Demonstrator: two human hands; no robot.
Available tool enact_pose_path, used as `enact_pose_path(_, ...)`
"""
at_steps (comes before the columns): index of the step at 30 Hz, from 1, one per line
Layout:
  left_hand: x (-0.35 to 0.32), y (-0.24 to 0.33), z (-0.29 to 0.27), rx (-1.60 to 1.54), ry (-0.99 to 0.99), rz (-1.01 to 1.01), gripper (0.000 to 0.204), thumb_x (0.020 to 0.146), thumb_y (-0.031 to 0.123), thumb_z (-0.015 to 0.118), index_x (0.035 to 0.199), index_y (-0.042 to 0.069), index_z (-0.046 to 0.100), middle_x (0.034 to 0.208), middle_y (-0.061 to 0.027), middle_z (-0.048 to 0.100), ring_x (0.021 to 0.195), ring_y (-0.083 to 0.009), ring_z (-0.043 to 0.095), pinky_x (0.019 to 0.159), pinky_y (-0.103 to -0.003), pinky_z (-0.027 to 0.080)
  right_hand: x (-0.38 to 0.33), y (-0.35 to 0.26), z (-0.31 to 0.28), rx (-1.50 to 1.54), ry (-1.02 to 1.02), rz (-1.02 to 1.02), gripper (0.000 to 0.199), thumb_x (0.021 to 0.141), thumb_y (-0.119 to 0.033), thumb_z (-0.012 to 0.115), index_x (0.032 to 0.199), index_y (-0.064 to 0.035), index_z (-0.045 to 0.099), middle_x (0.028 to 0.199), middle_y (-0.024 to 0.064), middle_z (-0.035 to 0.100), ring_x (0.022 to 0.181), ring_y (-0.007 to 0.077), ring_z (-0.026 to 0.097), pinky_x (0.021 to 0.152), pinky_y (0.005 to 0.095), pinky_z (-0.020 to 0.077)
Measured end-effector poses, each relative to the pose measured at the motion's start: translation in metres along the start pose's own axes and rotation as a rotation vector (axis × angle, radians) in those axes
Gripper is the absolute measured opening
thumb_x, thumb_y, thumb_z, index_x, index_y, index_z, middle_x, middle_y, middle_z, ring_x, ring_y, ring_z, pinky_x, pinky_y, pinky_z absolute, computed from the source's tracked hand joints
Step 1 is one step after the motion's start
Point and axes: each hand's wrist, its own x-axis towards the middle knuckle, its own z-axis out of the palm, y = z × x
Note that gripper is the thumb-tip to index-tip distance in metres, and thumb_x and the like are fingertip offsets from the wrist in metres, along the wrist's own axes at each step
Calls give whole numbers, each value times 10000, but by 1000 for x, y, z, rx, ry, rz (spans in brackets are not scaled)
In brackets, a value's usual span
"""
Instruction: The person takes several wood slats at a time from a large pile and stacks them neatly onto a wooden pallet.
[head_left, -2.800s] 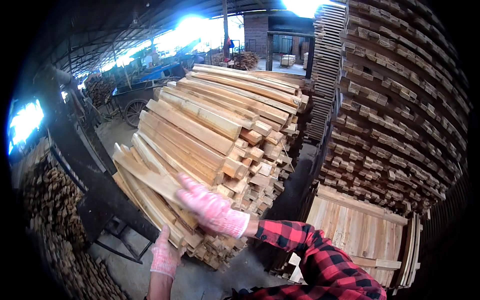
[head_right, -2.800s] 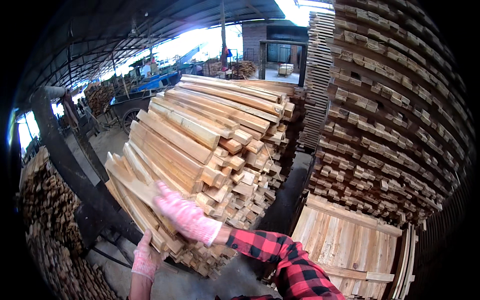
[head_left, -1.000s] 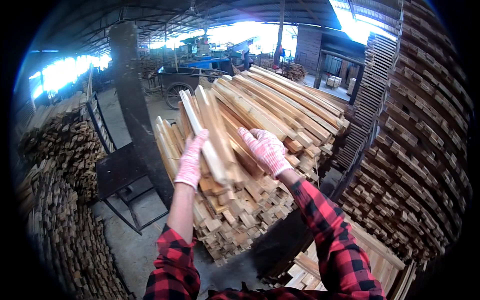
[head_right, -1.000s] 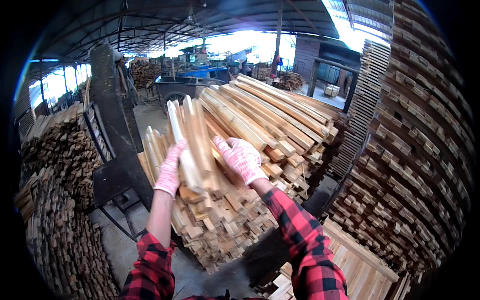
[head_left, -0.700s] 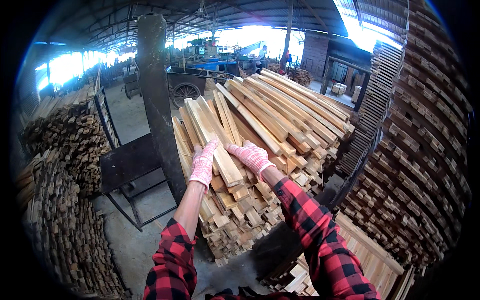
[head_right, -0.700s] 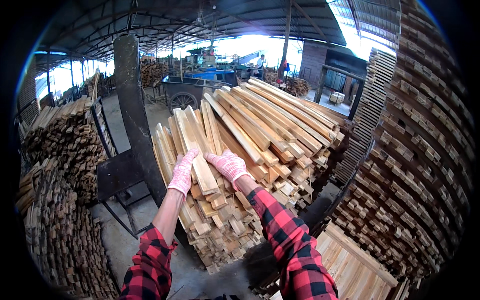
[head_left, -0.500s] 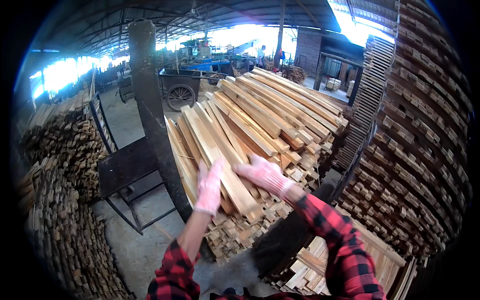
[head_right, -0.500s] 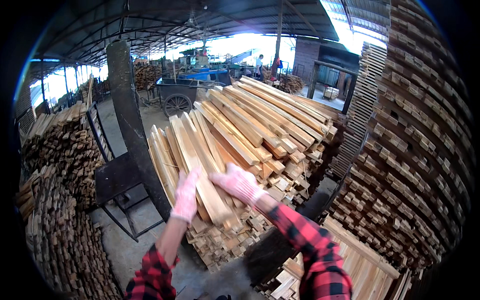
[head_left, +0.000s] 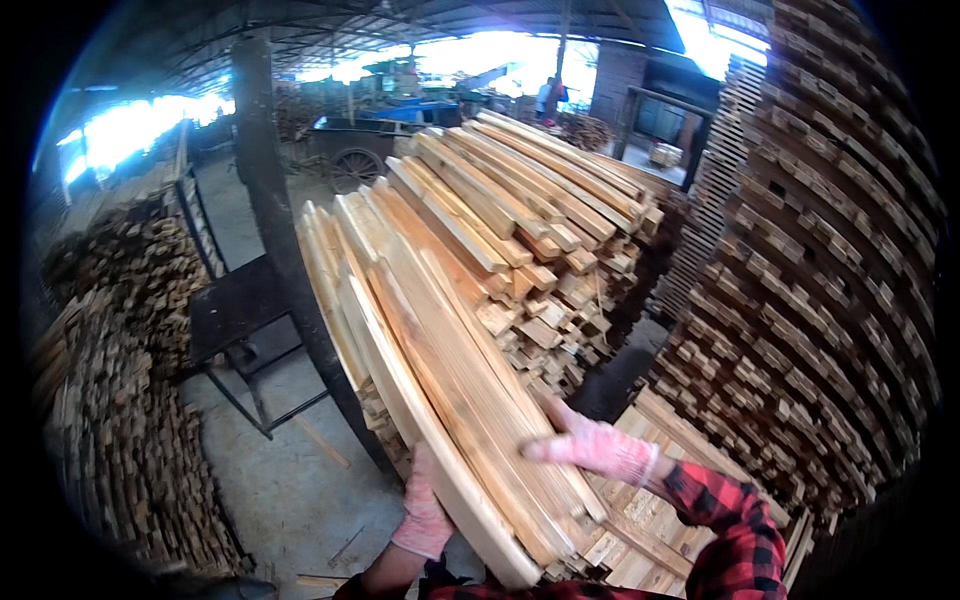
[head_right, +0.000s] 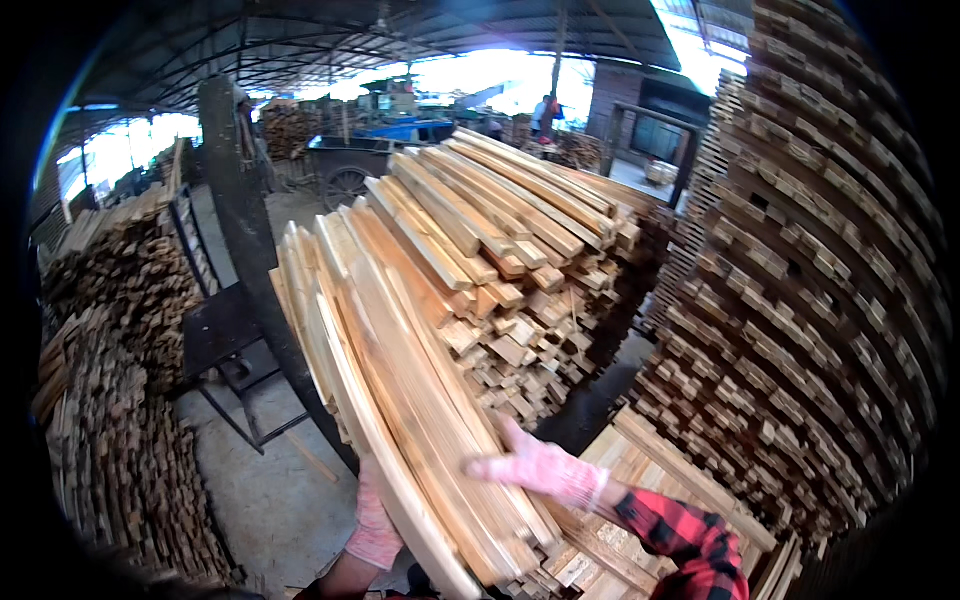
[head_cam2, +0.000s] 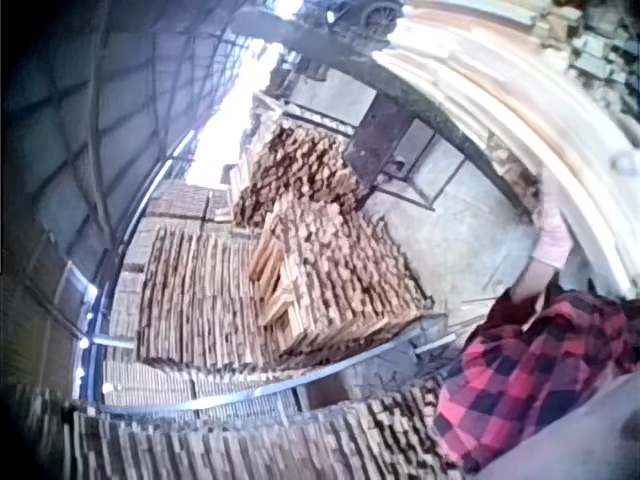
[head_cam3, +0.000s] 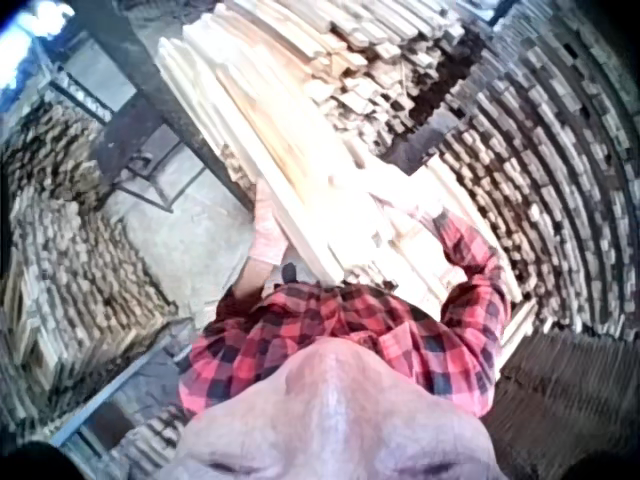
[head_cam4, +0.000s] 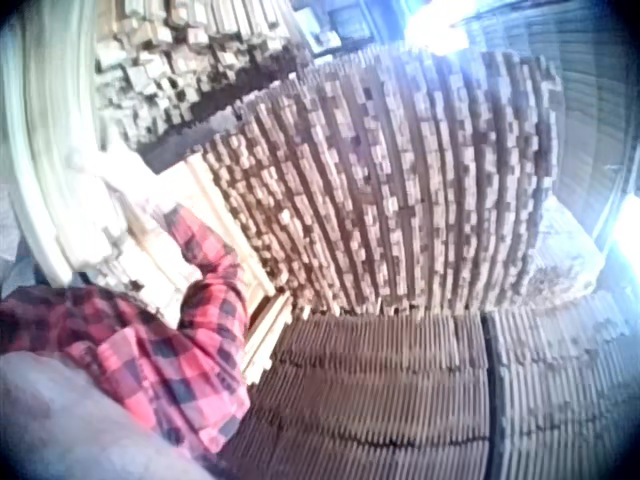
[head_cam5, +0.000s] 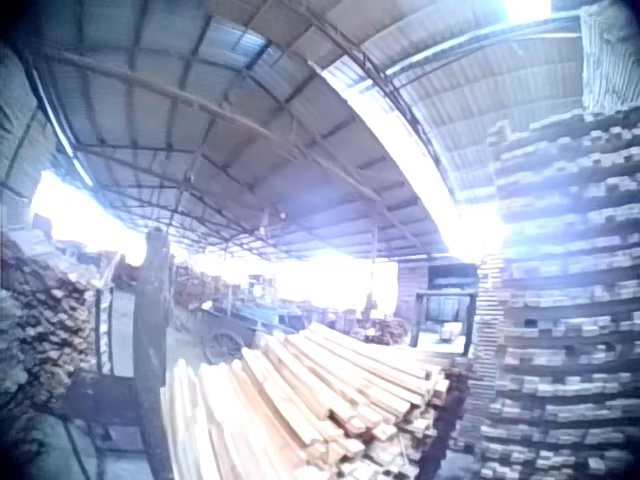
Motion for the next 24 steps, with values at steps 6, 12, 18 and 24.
enact_pose_path(6, -10, -62, -79, -83, 11, -241, 713, 888, 519, 722, 1405, 66, 533, 1327, -90, 635, 1225, -215, 595, 1053, -437, 491, -7, 11, 27, 174, -18, -40, 985, 746, -409, 861, 1445, 83, 372, 1297, 189, 594, 1185, 230, 570, 1019, 331, 462)
enact_pose_path(12, -26, -124, -133, 58, 52, -21, 569, 974, 334, 635, 1464, 84, 493, 1424, -109, 574, 1241, -246, 597, 1060, -430, 482, -41, 77, 19, 525, -204, 33, 940, 748, -381, 862, 1454, 38, 403, 1274, 129, 611, 1138, 197, 588, 1008, 344, 475)
enact_pose_path(18, -27, -89, -50, 94, -59, -302, 593, 922, 380, 716, 1379, 34, 563, 1315, -94, 652, 1208, -211, 612, 1034, -407, 495, -57, 90, 30, 367, 53, -158, 806, 781, -231, 811, 1444, 4, 418, 1229, 90, 626, 1130, 168, 590, 972, 327, 494)
enact_pose_path(24, -32, -125, -60, 580, 52, -392, 305, 945, 169, 688, 1211, 20, 685, 1148, -73, 708, 996, -188, 669, 930, -316, 541, -85, 92, -23, 345, 113, -118, 949, 749, -319, 843, 1497, 41, 384, 1327, 133, 600, 1208, 189, 564, 1058, 324, 439)
